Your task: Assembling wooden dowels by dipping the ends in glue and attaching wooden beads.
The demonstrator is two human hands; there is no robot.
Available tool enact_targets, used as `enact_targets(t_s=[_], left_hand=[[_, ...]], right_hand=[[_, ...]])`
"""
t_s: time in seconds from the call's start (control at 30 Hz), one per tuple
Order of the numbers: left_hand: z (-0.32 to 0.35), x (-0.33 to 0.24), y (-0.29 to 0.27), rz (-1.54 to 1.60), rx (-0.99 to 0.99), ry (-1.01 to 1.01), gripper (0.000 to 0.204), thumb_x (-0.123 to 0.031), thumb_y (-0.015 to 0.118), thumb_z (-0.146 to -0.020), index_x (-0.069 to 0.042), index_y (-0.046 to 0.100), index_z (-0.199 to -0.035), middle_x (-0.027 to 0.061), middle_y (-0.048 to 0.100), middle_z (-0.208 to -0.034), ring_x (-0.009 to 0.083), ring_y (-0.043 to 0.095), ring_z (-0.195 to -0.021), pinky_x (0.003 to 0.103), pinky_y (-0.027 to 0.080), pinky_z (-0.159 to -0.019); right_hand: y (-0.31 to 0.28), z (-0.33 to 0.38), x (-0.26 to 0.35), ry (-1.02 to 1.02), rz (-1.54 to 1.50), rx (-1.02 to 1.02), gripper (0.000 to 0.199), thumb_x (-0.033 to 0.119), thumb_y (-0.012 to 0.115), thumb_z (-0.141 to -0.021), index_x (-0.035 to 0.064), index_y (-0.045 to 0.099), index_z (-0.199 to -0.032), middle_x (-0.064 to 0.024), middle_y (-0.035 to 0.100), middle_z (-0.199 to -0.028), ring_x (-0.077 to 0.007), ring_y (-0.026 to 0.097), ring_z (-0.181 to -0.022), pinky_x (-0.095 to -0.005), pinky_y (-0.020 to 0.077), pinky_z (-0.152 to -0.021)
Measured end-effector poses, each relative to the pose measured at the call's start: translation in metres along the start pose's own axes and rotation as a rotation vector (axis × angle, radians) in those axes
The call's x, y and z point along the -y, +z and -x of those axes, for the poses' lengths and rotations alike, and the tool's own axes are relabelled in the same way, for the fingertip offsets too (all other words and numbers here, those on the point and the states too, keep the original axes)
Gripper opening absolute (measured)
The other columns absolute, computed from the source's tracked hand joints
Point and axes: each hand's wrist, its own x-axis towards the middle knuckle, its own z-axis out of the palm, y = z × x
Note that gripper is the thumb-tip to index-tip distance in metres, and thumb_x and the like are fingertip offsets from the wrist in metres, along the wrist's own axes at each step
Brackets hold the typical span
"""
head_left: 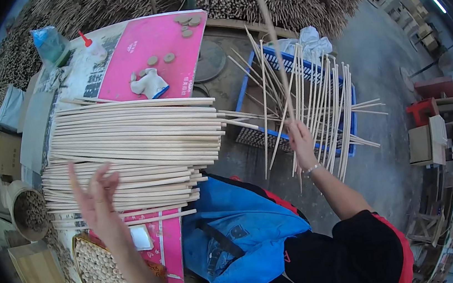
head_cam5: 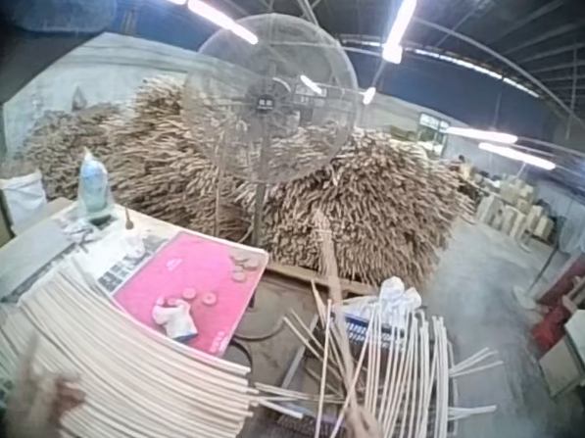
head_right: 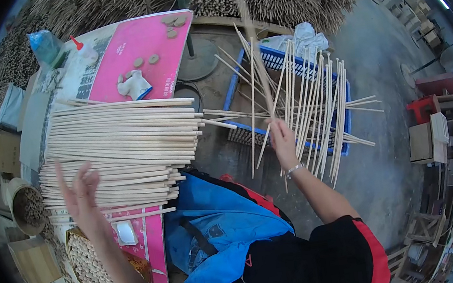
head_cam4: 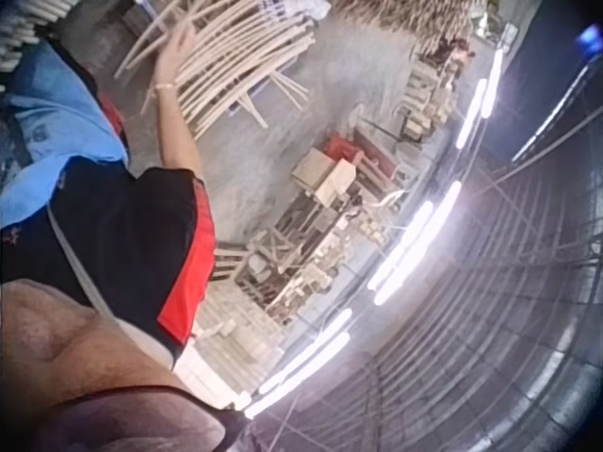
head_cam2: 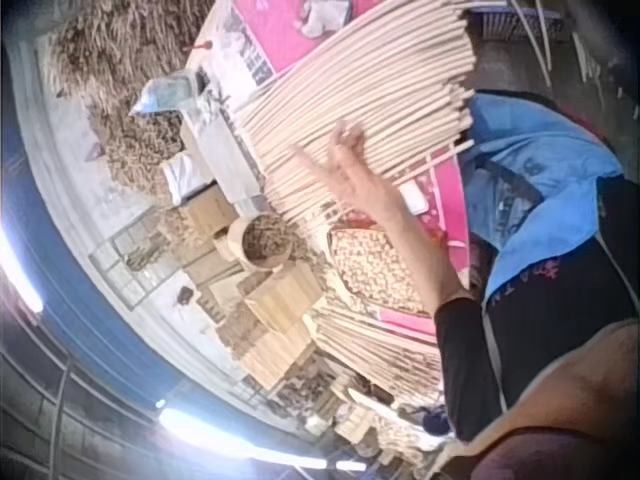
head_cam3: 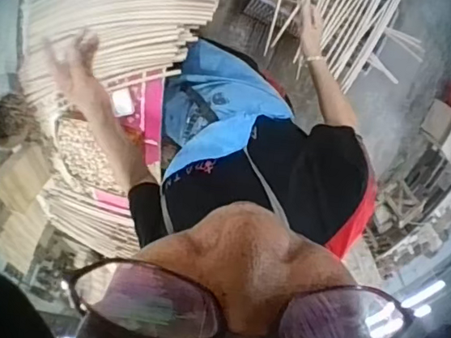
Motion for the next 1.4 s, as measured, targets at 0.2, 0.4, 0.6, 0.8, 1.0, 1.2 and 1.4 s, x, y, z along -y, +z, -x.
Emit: enact_targets(t_s=[0.2,0.4,0.6,0.8,1.0,1.2,1.4], left_hand=[[0.033,0.039,-0.011,0.086,0.052,-0.297,0.05,-0.013,0.055,-0.1,-0.001,0.042,-0.147,0.013,0.07,-0.104,0.0137,0.066,-0.089,0.027,0.054,-0.082],[0.086,0.046,-0.066,0.133,-0.207,-0.341,0.045,-0.013,0.055,-0.101,0.0,0.046,-0.143,0.0086,0.068,-0.102,0.0121,0.064,-0.089,0.026,0.053,-0.083],[0.119,0.055,-0.086,0.249,-0.301,-0.343,0.04,-0.013,0.057,-0.1,0.001,0.051,-0.137,0.0087,0.068,-0.101,0.0124,0.063,-0.088,0.027,0.052,-0.081],[0.148,0.06,-0.136,0.155,-0.389,-0.263,0.037,-0.015,0.054,-0.102,0.0,0.053,-0.136,0.007,0.068,-0.102,0.0119,0.063,-0.09,0.027,0.051,-0.081],[0.171,0.058,-0.193,-0.109,-0.615,-0.262,0.038,-0.014,0.056,-0.1,0.0,0.055,-0.135,0.0058,0.068,-0.103,0.0106,0.063,-0.091,0.026,0.05,-0.082],[0.179,0.08,-0.231,-0.559,-0.47,-0.245,0.029,-0.004,0.066,-0.09,-0.005,0.067,-0.119,0.004,0.069,-0.098,0.011,0.064,-0.087,0.024,0.052,-0.078],[0.169,0.081,-0.212,-0.914,-0.139,-0.143,0.02,-0.007,0.067,-0.086,-0.008,0.07,-0.106,0.0064,0.063,-0.101,0.0237,0.062,-0.087,0.034,0.049,-0.073]], right_hand=[[-0.109,-0.126,-0.186,0.106,0.463,-0.417,0.038,0.032,0.056,-0.099,0.0,0.067,-0.117,-0.0175,0.072,-0.104,-0.0275,0.067,-0.096,-0.0384,0.0502,-0.085],[-0.033,-0.16,-0.052,-0.433,0.554,-0.161,0.049,0.017,0.066,-0.093,-0.0036,0.054,-0.135,-0.0144,0.063,-0.122,-0.0213,0.059,-0.111,-0.0344,0.0465,-0.096],[0.182,0.021,0.1,-0.81,0.56,0.753,0.024,0.011,0.07,-0.084,0.004,0.069,-0.108,-0.0115,0.067,-0.1,-0.027,0.066,-0.087,-0.0343,0.0519,-0.077],[0.245,0.052,0.075,-1.22,0.857,0.761,0.019,0.018,0.071,-0.079,0.0079,0.067,-0.094,-0.0082,0.057,-0.09,-0.0275,0.058,-0.088,-0.0398,0.0478,-0.073],[0.27,0.059,0.073,-1.083,0.978,0.8,0.015,0.015,0.067,-0.079,0.0047,0.06,-0.087,-0.0152,0.061,-0.085,-0.0344,0.061,-0.082,-0.0445,0.0486,-0.072],[0.274,0.055,0.076,-0.946,0.756,0.887,0.02,0.019,0.06,-0.096,-0.0001,0.066,-0.099,-0.0136,0.065,-0.087,-0.0279,0.065,-0.083,-0.034,0.0492,-0.073],[0.306,0.107,0.101,-0.26,0.241,1.185,0.021,0.014,0.057,-0.099,0.0001,0.066,-0.112,0.004,0.061,-0.09,-0.0049,0.052,-0.083,-0.0216,0.0436,-0.076]])
